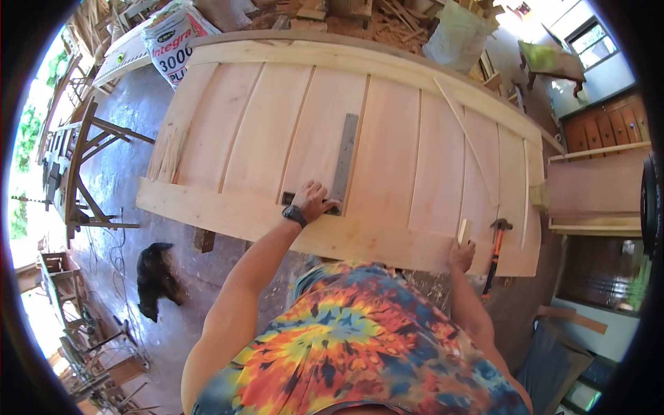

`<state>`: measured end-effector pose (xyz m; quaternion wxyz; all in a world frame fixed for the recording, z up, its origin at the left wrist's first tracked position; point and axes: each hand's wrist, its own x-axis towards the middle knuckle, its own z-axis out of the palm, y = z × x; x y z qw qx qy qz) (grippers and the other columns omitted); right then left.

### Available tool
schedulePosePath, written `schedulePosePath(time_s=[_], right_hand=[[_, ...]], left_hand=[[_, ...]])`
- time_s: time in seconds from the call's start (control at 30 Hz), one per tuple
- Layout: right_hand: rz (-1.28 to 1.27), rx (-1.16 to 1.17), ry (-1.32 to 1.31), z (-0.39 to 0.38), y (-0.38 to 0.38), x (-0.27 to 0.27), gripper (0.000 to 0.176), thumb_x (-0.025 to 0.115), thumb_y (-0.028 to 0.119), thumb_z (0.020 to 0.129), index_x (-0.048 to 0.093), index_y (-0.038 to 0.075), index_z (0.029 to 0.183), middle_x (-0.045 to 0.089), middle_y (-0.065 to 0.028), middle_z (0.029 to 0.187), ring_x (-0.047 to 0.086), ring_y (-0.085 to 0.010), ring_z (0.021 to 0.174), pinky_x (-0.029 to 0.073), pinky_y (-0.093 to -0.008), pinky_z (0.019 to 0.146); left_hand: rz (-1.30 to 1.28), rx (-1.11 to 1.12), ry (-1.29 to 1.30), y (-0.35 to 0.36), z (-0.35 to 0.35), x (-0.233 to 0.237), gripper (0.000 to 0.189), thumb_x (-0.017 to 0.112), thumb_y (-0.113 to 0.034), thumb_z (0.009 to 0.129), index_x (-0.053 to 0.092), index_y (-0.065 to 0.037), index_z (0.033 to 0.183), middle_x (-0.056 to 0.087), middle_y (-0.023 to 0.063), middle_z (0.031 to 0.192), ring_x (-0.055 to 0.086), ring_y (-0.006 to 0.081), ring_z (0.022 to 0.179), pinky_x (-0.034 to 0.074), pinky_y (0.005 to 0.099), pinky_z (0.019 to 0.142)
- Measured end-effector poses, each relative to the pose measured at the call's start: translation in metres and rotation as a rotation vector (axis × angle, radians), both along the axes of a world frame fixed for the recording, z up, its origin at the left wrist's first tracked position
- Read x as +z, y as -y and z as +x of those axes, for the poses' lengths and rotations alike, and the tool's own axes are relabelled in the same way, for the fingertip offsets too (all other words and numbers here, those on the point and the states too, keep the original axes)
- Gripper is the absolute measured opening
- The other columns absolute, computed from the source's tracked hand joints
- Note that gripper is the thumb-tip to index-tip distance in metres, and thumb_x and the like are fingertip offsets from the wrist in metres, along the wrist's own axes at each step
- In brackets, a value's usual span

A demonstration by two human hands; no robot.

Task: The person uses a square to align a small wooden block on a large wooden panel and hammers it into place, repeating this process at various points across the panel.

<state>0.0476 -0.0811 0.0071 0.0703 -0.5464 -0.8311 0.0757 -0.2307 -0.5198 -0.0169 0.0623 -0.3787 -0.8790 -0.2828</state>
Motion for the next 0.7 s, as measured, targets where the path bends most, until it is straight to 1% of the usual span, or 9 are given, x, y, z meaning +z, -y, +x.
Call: schedulePosePath(time_s=[0.07, 0.17, 0.3, 0.37, 0.4, 0.5, 0.57, 0.63, 0.7], right_hand=[[-0.054, 0.013, -0.017, 0.002, 0.001, 0.001, 0.054, 0.070, 0.046, 0.087, 0.053, 0.009, 0.123, 0.062, -0.0210, 0.117, 0.064, -0.0427, 0.107, 0.052, -0.0536, 0.088], [-0.049, 0.015, -0.007, 0.002, 0.001, 0.003, 0.053, 0.070, 0.043, 0.086, 0.053, 0.008, 0.122, 0.062, -0.0210, 0.116, 0.063, -0.0426, 0.106, 0.051, -0.0539, 0.088], [-0.101, 0.054, -0.046, 0.002, 0.000, 0.007, 0.052, 0.069, 0.041, 0.087, 0.053, 0.007, 0.122, 0.061, -0.0210, 0.116, 0.063, -0.0425, 0.107, 0.051, -0.0534, 0.088], [-0.082, 0.075, -0.019, 0.007, -0.006, 0.000, 0.053, 0.069, 0.039, 0.086, 0.053, 0.006, 0.124, 0.062, -0.0223, 0.117, 0.063, -0.0427, 0.108, 0.051, -0.0525, 0.089], [-0.091, 0.076, -0.011, 0.008, -0.008, -0.004, 0.053, 0.069, 0.039, 0.086, 0.053, 0.006, 0.124, 0.062, -0.0223, 0.117, 0.063, -0.0427, 0.108, 0.051, -0.0525, 0.089], [-0.083, 0.097, -0.101, 0.009, -0.002, -0.006, 0.052, 0.069, 0.037, 0.086, 0.054, 0.004, 0.124, 0.064, -0.0248, 0.114, 0.064, -0.0446, 0.106, 0.051, -0.0526, 0.090], [-0.172, -0.005, -0.150, -0.001, 0.011, -0.006, 0.049, 0.071, 0.033, 0.087, 0.055, 0.003, 0.122, 0.067, -0.0267, 0.108, 0.065, -0.0456, 0.103, 0.051, -0.0516, 0.088], [-0.191, 0.033, -0.196, -0.018, 0.047, 0.004, 0.047, 0.071, 0.032, 0.088, 0.056, 0.002, 0.121, 0.068, -0.0260, 0.107, 0.066, -0.0457, 0.101, 0.051, -0.0507, 0.087], [-0.215, 0.059, -0.232, -0.038, 0.098, 0.011, 0.045, 0.071, 0.030, 0.088, 0.056, 0.001, 0.120, 0.069, -0.0253, 0.106, 0.066, -0.0458, 0.100, 0.052, -0.0498, 0.085]], left_hand=[[-0.020, 0.046, -0.016, 0.002, 0.005, 0.007, 0.048, 0.075, -0.052, 0.082, 0.062, -0.007, 0.074, 0.061, 0.0111, 0.086, 0.059, 0.0338, 0.090, 0.049, 0.0463, 0.080], [-0.083, 0.254, 0.006, 0.002, 0.017, 0.015, 0.050, 0.074, -0.056, 0.081, 0.066, -0.008, 0.077, 0.061, 0.0108, 0.087, 0.059, 0.0323, 0.093, 0.045, 0.0480, 0.082], [-0.066, 0.321, -0.010, 0.002, 0.017, 0.015, 0.049, 0.074, -0.056, 0.081, 0.065, -0.008, 0.075, 0.061, 0.0107, 0.086, 0.058, 0.0329, 0.092, 0.045, 0.0478, 0.081], [-0.047, 0.215, 0.045, 0.007, 0.010, 0.016, 0.043, 0.076, -0.049, 0.082, 0.064, -0.009, 0.074, 0.059, 0.0105, 0.085, 0.058, 0.0328, 0.090, 0.046, 0.0472, 0.079], [-0.056, 0.216, 0.052, 0.011, 0.007, 0.014, 0.043, 0.076, -0.049, 0.082, 0.064, -0.009, 0.074, 0.059, 0.0105, 0.085, 0.058, 0.0328, 0.090, 0.046, 0.0472, 0.079], [-0.015, 0.089, 0.187, 0.022, -0.001, 0.020, 0.029, 0.078, -0.032, 0.083, 0.063, -0.009, 0.076, 0.059, 0.0108, 0.086, 0.058, 0.0315, 0.088, 0.048, 0.0454, 0.076], [0.046, 0.033, 0.179, 0.032, -0.004, 0.015, 0.027, 0.077, -0.030, 0.084, 0.063, -0.008, 0.077, 0.059, 0.0108, 0.087, 0.058, 0.0320, 0.089, 0.048, 0.0455, 0.077], [0.104, -0.034, 0.171, 0.042, -0.013, 0.007, 0.025, 0.076, -0.028, 0.085, 0.064, -0.008, 0.078, 0.059, 0.0108, 0.088, 0.058, 0.0324, 0.090, 0.048, 0.0455, 0.079], [0.130, -0.088, 0.165, 0.051, -0.019, -0.001, 0.017, 0.073, -0.022, 0.086, 0.065, -0.008, 0.082, 0.059, 0.0115, 0.090, 0.058, 0.0338, 0.092, 0.048, 0.0455, 0.083]])
